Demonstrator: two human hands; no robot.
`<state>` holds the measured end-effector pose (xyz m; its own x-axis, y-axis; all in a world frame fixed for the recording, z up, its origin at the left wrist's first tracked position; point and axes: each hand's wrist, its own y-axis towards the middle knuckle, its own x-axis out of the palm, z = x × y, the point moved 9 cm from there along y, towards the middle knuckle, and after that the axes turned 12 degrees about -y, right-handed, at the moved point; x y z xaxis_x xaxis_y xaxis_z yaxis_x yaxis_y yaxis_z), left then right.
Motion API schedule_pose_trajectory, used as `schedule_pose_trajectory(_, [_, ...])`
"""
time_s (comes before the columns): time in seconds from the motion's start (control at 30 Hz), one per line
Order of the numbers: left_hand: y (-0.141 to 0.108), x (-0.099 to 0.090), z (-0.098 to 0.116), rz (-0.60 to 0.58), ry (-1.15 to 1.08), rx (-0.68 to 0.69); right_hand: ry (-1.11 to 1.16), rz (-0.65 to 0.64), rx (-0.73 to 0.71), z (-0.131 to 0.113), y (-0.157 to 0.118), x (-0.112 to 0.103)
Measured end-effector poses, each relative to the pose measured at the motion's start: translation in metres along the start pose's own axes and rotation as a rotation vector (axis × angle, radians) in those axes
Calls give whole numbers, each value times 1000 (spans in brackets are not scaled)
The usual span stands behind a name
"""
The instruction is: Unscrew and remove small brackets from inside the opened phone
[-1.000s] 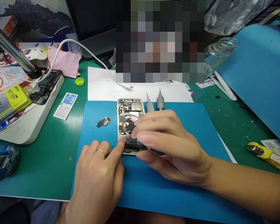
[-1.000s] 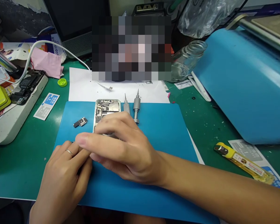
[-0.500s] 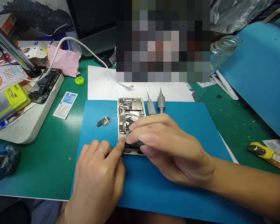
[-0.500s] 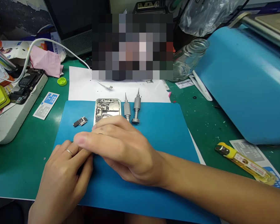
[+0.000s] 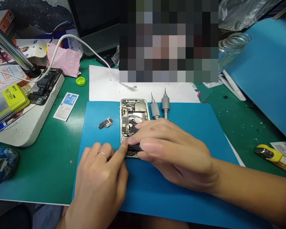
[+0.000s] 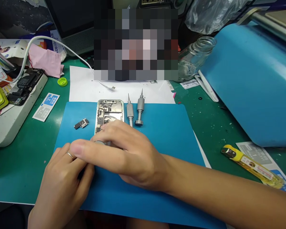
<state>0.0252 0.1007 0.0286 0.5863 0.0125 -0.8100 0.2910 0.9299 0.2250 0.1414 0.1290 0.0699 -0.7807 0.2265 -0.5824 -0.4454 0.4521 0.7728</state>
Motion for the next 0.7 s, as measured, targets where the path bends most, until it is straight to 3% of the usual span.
schedule_pose_trajectory(0.17, [-1, 1, 0, -5, 5, -5, 4, 42, 93, 7, -3, -2])
schedule_pose_trajectory(0.33, [-1, 3, -1, -20, 17, -2, 155, -54, -50, 5, -2, 0])
schedule_pose_trajectory(0.7, [-1, 2, 1, -27, 17, 10, 100, -64, -47, 8, -2, -6])
